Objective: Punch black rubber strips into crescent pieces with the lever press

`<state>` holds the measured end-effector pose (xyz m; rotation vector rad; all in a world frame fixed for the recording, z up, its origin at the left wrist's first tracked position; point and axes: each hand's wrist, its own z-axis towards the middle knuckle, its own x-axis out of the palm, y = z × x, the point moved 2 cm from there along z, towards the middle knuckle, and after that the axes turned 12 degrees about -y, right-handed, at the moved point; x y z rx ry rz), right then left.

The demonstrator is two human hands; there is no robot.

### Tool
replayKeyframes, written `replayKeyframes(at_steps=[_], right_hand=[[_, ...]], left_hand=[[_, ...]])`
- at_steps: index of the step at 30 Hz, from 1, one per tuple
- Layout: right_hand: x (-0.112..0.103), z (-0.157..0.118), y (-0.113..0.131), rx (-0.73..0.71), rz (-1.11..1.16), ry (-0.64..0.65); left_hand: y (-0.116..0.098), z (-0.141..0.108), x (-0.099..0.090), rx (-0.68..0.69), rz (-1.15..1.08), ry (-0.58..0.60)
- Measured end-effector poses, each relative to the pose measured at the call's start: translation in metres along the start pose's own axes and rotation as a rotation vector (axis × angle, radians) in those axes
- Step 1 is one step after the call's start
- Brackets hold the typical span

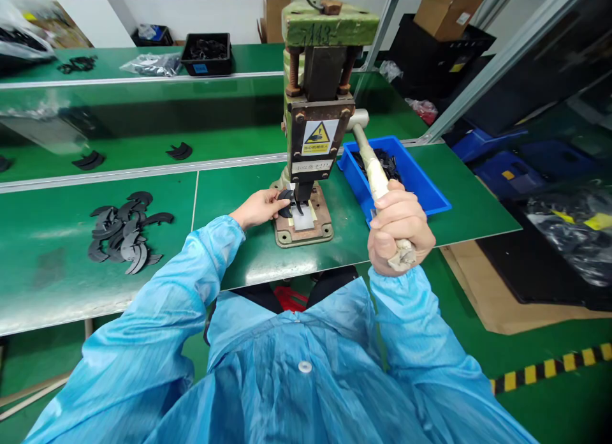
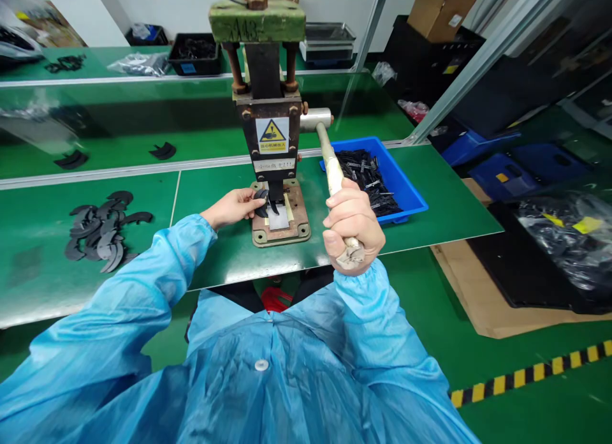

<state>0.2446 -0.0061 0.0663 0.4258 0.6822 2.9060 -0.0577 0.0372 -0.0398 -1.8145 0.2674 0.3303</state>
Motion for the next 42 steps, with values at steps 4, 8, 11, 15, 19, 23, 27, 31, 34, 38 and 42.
replayKeyframes(at_steps=[4,8,11,15,19,23,27,31,34,38,42], right_hand=[[-0.001,0.000,-0.001,-0.013,-0.005,-0.003],[0.000,0.000,-0.001,0.001,-0.002,-0.005],[0.002,0.000,-0.001,0.004,0.010,-0.025],[0.003,-0.002,0.000,-0.010,-0.021,-0.059],[0.010,0.010,0.000,-0.012,-0.005,-0.093],[0.031,0.064,0.002,-0.030,0.170,-0.152],[0.051,0.119,-0.001,0.068,0.153,-0.019],[0.043,0.088,-0.015,0.107,-0.027,-0.024],[0.032,0.007,-0.020,0.292,-0.171,-0.042],[0.040,-0.088,-0.002,0.753,-0.013,0.333],[0.052,-0.112,0.012,0.826,0.036,0.377]], left_hand=[[-0.007,0.000,0.000,-0.067,-0.008,0.032],[-0.019,0.001,0.001,-0.240,-0.071,0.100],[-0.024,0.001,0.002,-0.384,-0.141,0.118],[-0.025,-0.002,0.005,-0.443,-0.184,0.089],[-0.020,-0.010,0.011,-0.445,-0.213,0.023],[-0.018,-0.015,0.017,-0.418,-0.271,-0.008],[-0.024,-0.028,0.012,-0.366,-0.350,-0.002],[-0.033,-0.061,-0.009,-0.271,-0.399,-0.020],[-0.043,-0.094,-0.024,-0.167,-0.418,-0.001],[-0.056,-0.127,-0.026,-0.087,-0.408,0.076],[-0.063,-0.143,-0.016,-0.078,-0.379,0.106]])
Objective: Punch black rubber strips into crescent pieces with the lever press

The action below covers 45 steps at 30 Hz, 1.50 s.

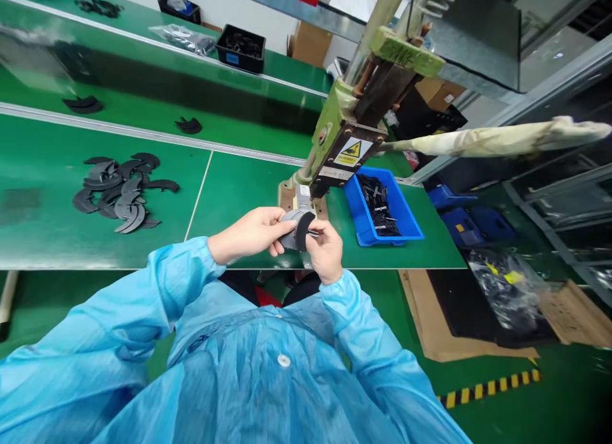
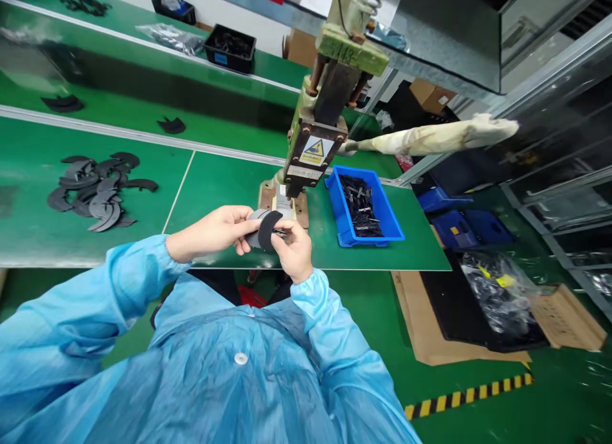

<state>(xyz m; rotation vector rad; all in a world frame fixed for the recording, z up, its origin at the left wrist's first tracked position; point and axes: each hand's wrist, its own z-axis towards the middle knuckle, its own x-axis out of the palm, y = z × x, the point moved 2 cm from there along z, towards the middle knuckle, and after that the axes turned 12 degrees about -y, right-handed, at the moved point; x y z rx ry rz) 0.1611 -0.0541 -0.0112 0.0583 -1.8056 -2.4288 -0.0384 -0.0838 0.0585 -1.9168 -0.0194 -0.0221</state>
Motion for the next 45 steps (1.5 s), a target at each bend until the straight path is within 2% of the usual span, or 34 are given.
replayKeyframes(at_steps=[7,12,15,19,21,23,26,30,32,33,36,37,38,40,42,45], right_hand=[[-0.003,-0.007,0.000,0.002,-0.042,-0.033],[-0.004,-0.013,0.010,-0.028,-0.048,-0.068],[-0.006,-0.015,0.016,-0.056,-0.041,-0.096],[-0.010,-0.020,0.019,-0.084,-0.034,-0.111],[-0.013,-0.020,0.020,-0.077,-0.061,-0.078],[-0.017,-0.017,0.023,-0.088,-0.111,-0.028],[-0.024,-0.009,0.033,-0.216,-0.214,0.025],[-0.029,-0.003,0.046,-0.389,-0.322,0.126],[-0.029,-0.003,0.047,-0.441,-0.347,0.159],[-0.029,-0.004,0.048,-0.462,-0.354,0.165],[-0.030,-0.005,0.046,-0.491,-0.359,0.154],[-0.030,-0.005,0.045,-0.490,-0.359,0.146],[-0.030,-0.006,0.044,-0.486,-0.358,0.140],[-0.030,-0.007,0.043,-0.481,-0.356,0.139],[-0.028,-0.008,0.042,-0.484,-0.366,0.146],[-0.027,-0.009,0.040,-0.495,-0.413,0.162]], left_hand=[[-0.003,-0.013,0.014,0.022,0.075,-0.056],[-0.006,-0.021,0.023,0.082,0.174,-0.104],[-0.006,-0.020,0.027,0.036,0.127,-0.046],[-0.005,-0.014,0.029,-0.095,-0.023,0.125],[-0.004,-0.011,0.027,-0.109,-0.058,0.149],[-0.003,-0.007,0.022,-0.083,-0.045,0.096],[-0.002,-0.005,0.017,-0.051,0.013,0.025],[0.001,-0.010,0.016,-0.051,0.104,0.037],[0.001,-0.014,0.015,0.002,0.177,0.006],[0.000,-0.016,0.014,0.074,0.229,-0.054],[-0.009,-0.023,0.011,0.440,0.441,-0.330],[-0.013,-0.026,0.011,0.556,0.509,-0.378],[-0.015,-0.028,0.012,0.642,0.565,-0.380],[-0.017,-0.029,0.017,0.714,0.628,-0.288],[-0.016,-0.027,0.021,0.696,0.637,-0.210],[-0.010,-0.024,0.026,0.623,0.605,-0.192]])
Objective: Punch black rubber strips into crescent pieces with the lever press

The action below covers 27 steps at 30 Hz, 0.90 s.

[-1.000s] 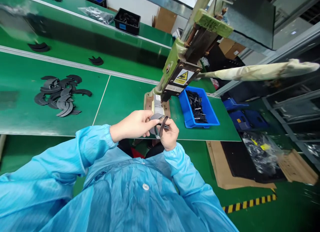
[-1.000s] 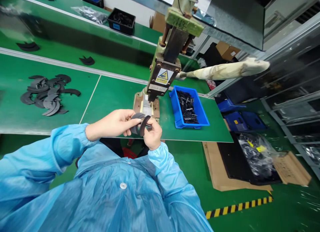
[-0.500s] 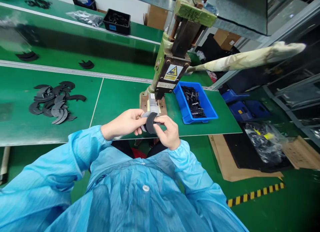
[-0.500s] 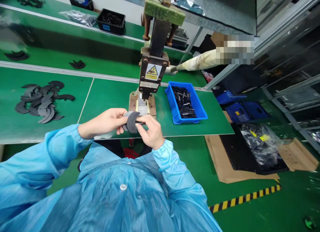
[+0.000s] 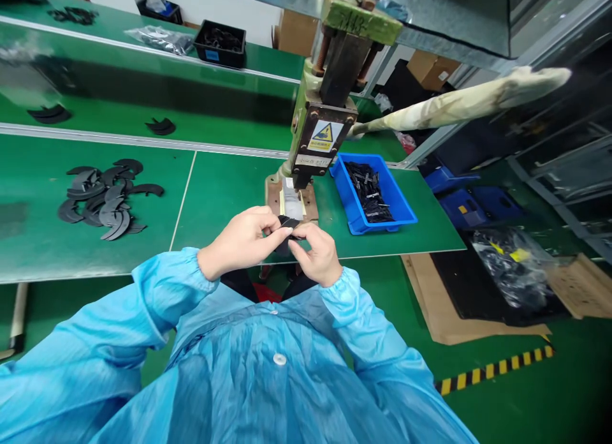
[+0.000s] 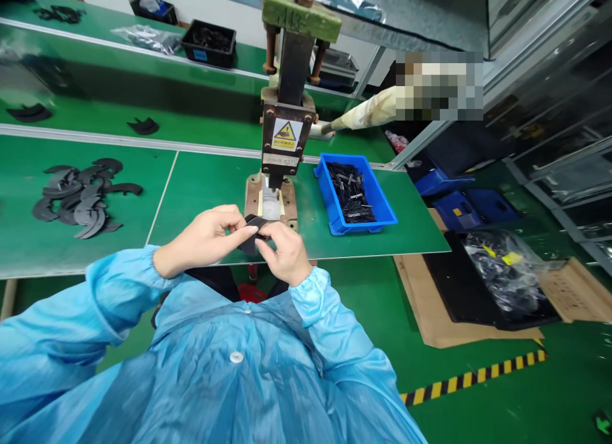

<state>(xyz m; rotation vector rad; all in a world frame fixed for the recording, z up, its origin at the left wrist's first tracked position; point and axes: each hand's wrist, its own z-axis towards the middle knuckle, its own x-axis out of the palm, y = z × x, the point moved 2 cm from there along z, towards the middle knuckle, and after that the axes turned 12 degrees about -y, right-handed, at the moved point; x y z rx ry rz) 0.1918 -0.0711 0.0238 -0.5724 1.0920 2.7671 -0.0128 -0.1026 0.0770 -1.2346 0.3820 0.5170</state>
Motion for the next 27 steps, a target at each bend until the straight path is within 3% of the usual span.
replayKeyframes(at_steps=[9,13,17,19,22,25,27], right_hand=[[-0.004,-0.012,0.001,-0.047,0.110,-0.081],[-0.001,-0.018,-0.002,0.029,0.213,-0.154],[0.005,-0.019,-0.011,0.125,0.215,-0.052],[0.004,-0.020,-0.020,0.238,0.177,0.001],[-0.007,-0.027,-0.033,0.368,0.168,-0.038],[-0.022,-0.039,-0.042,0.413,0.162,-0.082],[-0.031,-0.046,-0.046,0.432,0.141,-0.091]], left_hand=[[0.020,-0.004,0.016,-0.335,-0.328,0.140],[0.025,-0.010,0.020,-0.458,-0.549,0.094],[0.042,-0.013,0.026,-0.592,-0.706,0.264],[0.066,-0.005,0.022,-0.628,-0.682,0.156],[0.118,0.017,0.010,-0.767,-0.637,-0.163],[0.173,0.051,-0.004,-0.984,-0.605,-0.400],[0.201,0.082,-0.013,-1.049,-0.559,-0.482]])
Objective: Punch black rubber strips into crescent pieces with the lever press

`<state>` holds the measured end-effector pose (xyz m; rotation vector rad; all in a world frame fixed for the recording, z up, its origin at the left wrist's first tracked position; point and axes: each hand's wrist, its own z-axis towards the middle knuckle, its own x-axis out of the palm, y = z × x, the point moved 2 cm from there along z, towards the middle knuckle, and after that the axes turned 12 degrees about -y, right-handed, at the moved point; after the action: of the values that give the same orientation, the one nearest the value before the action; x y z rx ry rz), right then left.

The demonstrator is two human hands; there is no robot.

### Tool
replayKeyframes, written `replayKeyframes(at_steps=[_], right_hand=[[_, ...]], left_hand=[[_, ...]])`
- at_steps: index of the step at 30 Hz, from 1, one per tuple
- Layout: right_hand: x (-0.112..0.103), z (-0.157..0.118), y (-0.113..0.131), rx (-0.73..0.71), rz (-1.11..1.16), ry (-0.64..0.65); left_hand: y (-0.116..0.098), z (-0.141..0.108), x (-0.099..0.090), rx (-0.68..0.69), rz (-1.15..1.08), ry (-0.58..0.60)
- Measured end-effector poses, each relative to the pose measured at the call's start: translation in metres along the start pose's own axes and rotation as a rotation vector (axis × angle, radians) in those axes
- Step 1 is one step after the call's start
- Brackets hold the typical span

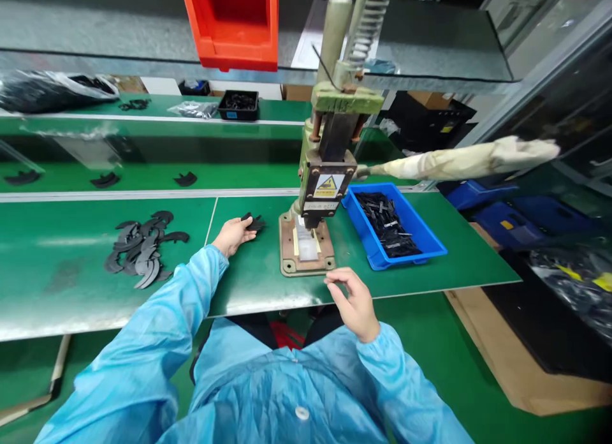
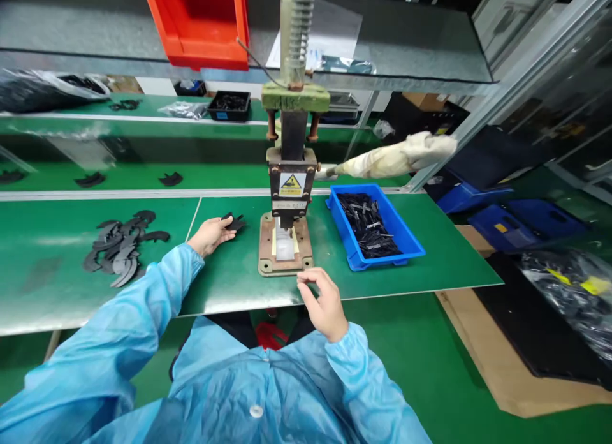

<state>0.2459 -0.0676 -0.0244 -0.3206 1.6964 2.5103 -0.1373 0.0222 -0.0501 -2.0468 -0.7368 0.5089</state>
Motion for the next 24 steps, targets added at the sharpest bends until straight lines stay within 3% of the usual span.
replayKeyframes(at_steps=[5,7,9,13,16,20,24], right_hand=[[-0.022,0.002,-0.004,-0.021,-0.091,-0.036],[-0.035,0.011,-0.003,-0.056,-0.150,-0.054],[-0.055,0.028,-0.007,-0.068,-0.237,-0.077],[-0.107,0.086,-0.034,0.020,-0.504,-0.130],[-0.131,0.139,-0.066,0.172,-0.855,0.032],[-0.125,0.184,-0.092,0.244,-0.984,0.250],[-0.106,0.191,-0.106,0.318,-1.041,0.437]], left_hand=[[-0.052,0.073,0.031,0.141,-0.031,-0.037],[-0.057,0.088,0.039,0.192,-0.016,-0.035],[-0.048,0.094,0.041,0.246,0.029,-0.054],[-0.011,0.082,0.030,0.404,0.142,-0.041],[0.015,0.060,0.015,0.491,0.228,0.003],[0.038,0.026,-0.006,0.674,0.420,0.049],[0.050,0.005,-0.019,0.749,0.539,0.053]])
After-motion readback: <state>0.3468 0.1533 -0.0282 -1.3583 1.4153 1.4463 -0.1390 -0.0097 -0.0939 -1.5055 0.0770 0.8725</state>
